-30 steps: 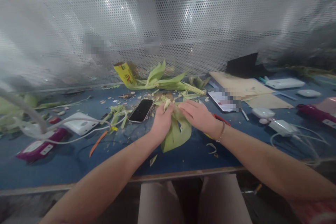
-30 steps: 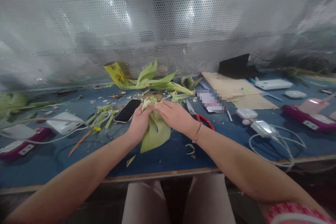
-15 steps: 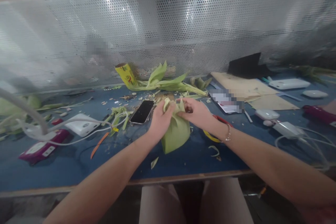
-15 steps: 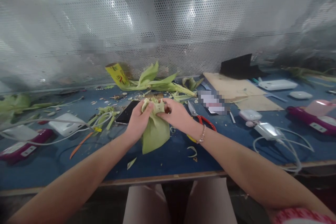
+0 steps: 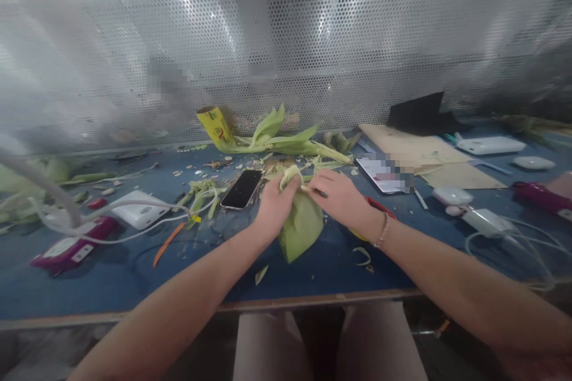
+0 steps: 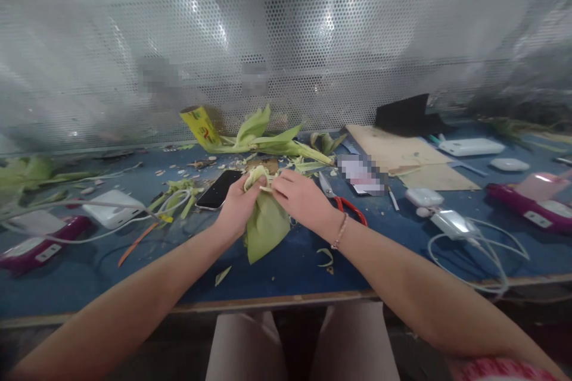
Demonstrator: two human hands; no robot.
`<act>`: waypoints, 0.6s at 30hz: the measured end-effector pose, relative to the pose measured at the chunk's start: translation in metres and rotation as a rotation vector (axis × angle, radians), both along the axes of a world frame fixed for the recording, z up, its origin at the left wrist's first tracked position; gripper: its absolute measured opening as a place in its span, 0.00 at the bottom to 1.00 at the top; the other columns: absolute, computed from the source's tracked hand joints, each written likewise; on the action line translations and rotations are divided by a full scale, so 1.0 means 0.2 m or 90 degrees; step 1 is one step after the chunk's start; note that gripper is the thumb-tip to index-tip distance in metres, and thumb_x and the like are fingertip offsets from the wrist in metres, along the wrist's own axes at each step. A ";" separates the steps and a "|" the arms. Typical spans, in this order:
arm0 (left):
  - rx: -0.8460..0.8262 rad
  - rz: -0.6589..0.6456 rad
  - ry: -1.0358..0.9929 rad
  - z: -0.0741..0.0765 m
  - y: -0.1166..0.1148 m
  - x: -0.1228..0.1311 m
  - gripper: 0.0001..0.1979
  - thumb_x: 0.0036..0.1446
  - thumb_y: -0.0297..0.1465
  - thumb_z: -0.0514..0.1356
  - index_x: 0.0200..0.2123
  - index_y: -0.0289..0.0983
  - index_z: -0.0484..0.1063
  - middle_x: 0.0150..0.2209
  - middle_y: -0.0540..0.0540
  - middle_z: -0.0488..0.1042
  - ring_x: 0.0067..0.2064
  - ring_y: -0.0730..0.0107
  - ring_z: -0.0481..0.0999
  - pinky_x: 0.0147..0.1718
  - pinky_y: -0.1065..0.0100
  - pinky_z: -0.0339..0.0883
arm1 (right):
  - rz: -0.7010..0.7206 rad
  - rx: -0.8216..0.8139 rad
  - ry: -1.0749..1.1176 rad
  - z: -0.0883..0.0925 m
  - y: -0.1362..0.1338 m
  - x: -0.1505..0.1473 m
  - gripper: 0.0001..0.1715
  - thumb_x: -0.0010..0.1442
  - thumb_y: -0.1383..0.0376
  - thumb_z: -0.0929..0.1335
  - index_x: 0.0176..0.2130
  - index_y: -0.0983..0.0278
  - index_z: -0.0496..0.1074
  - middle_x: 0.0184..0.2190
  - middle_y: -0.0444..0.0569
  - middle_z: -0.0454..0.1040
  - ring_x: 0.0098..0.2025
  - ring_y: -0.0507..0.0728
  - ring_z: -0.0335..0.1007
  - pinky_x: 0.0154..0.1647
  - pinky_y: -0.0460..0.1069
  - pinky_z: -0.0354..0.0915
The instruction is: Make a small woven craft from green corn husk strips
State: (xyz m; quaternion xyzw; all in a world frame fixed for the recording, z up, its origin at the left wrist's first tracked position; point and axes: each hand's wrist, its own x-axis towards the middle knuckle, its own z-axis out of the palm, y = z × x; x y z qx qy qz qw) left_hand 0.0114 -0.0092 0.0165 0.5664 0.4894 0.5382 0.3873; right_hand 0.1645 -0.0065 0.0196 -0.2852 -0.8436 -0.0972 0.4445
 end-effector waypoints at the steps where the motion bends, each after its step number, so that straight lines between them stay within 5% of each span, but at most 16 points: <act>1: -0.014 0.003 -0.016 0.00 0.00 0.00 0.13 0.49 0.41 0.61 0.28 0.36 0.69 0.22 0.52 0.66 0.24 0.74 0.64 0.23 0.73 0.57 | 0.001 0.018 -0.032 0.00 0.00 0.01 0.16 0.64 0.69 0.60 0.25 0.63 0.65 0.25 0.47 0.67 0.31 0.53 0.63 0.33 0.48 0.61; 6: -0.014 0.008 -0.079 0.01 0.02 -0.02 0.14 0.49 0.41 0.61 0.27 0.36 0.67 0.21 0.53 0.65 0.23 0.74 0.64 0.23 0.72 0.58 | 0.040 0.002 -0.115 0.02 -0.03 0.02 0.15 0.65 0.68 0.59 0.29 0.63 0.69 0.28 0.49 0.70 0.33 0.55 0.65 0.36 0.51 0.65; 8: 0.019 0.033 -0.053 0.01 0.04 -0.04 0.14 0.50 0.42 0.60 0.26 0.36 0.67 0.22 0.52 0.66 0.24 0.74 0.64 0.24 0.72 0.58 | 0.056 -0.084 -0.023 0.02 -0.04 0.01 0.06 0.62 0.64 0.64 0.36 0.63 0.70 0.33 0.50 0.72 0.35 0.56 0.68 0.38 0.52 0.67; 10: 0.054 0.061 -0.012 0.03 0.04 -0.05 0.14 0.52 0.42 0.59 0.26 0.36 0.67 0.23 0.52 0.67 0.25 0.74 0.64 0.25 0.72 0.58 | 0.057 -0.208 0.102 0.01 -0.03 -0.01 0.14 0.56 0.61 0.69 0.42 0.63 0.69 0.39 0.51 0.72 0.37 0.56 0.69 0.36 0.51 0.68; 15: 0.140 0.091 0.078 0.07 -0.02 -0.03 0.09 0.52 0.37 0.59 0.27 0.37 0.69 0.25 0.51 0.69 0.30 0.71 0.66 0.31 0.71 0.59 | 0.105 -0.465 0.173 -0.02 0.02 -0.04 0.12 0.55 0.58 0.68 0.28 0.65 0.68 0.25 0.45 0.70 0.28 0.53 0.66 0.27 0.47 0.64; 18: 0.127 0.043 0.062 0.07 -0.04 -0.01 0.08 0.48 0.35 0.62 0.31 0.37 0.71 0.28 0.50 0.72 0.31 0.71 0.68 0.32 0.71 0.61 | 0.105 -0.452 0.170 -0.03 0.03 -0.03 0.10 0.57 0.62 0.66 0.26 0.65 0.68 0.22 0.42 0.68 0.25 0.51 0.62 0.25 0.45 0.60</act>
